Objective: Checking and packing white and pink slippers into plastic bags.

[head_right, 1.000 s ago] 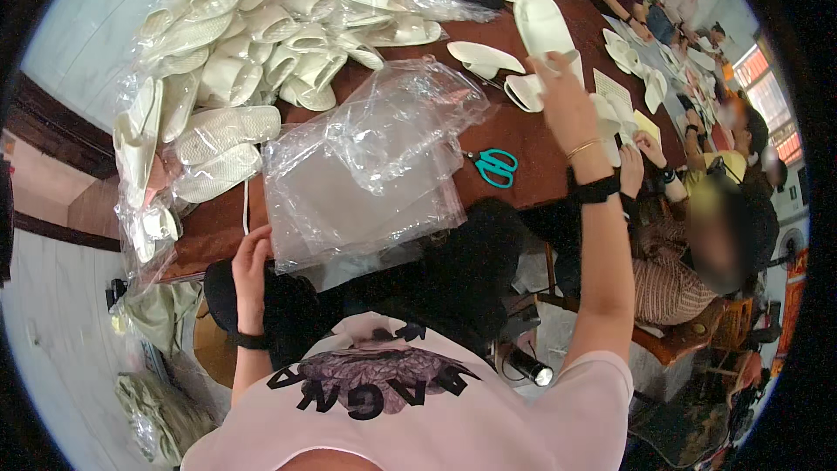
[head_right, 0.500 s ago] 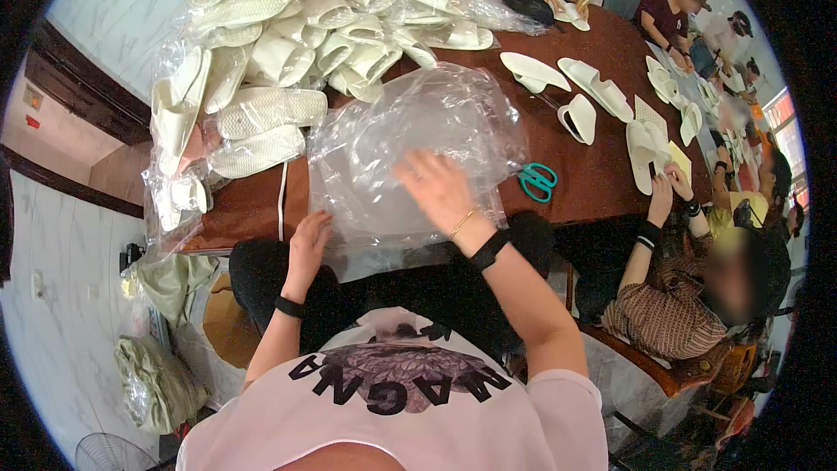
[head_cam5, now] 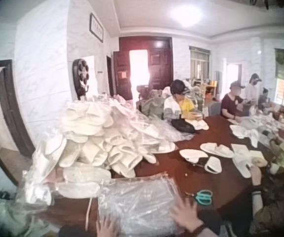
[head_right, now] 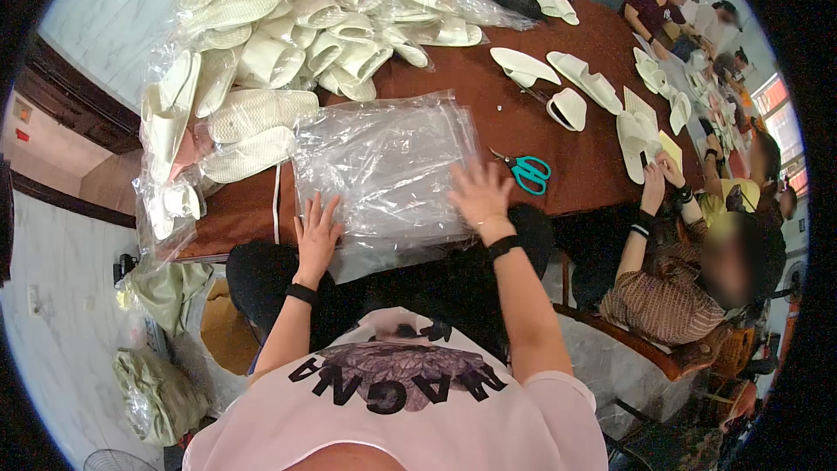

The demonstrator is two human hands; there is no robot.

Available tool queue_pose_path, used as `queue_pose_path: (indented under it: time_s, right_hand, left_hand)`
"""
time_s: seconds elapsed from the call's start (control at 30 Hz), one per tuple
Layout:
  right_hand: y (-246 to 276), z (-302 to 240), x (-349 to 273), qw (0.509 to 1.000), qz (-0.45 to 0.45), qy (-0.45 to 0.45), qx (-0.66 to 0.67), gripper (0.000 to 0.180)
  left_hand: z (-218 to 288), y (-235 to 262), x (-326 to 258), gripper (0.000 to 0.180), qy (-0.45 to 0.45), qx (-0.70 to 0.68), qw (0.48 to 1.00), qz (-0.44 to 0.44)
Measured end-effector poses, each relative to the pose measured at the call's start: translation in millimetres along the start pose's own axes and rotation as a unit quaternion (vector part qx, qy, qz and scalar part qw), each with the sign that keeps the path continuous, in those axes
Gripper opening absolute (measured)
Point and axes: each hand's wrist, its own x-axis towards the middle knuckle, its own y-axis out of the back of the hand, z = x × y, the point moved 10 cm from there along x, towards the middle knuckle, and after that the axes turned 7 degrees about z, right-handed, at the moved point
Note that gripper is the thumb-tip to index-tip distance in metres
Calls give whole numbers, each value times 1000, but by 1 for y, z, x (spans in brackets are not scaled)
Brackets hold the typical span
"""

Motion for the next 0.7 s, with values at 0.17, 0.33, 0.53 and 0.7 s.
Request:
queue_pose_path:
  time_s: [0.17, 0.33, 0.53, 0.7]
  right_hand:
    - [58, 11, 11, 991, 133, 6, 10, 44]
    - [20, -52, -12, 984, 66, 128, 109, 43]
    - [95, -54, -7, 964, 194, 97, 157, 46]
    - [251, -132, -33, 885, 322, 269, 200, 44]
  left_hand:
    - [17, 25, 3, 59, -5, 14, 1000, 24]
    - [36, 70, 10, 53, 37, -273, 957, 93]
    - [64, 101, 11, 49, -18, -309, 946, 97]
    - [114, 136, 5, 47, -149, -266, 947, 100]
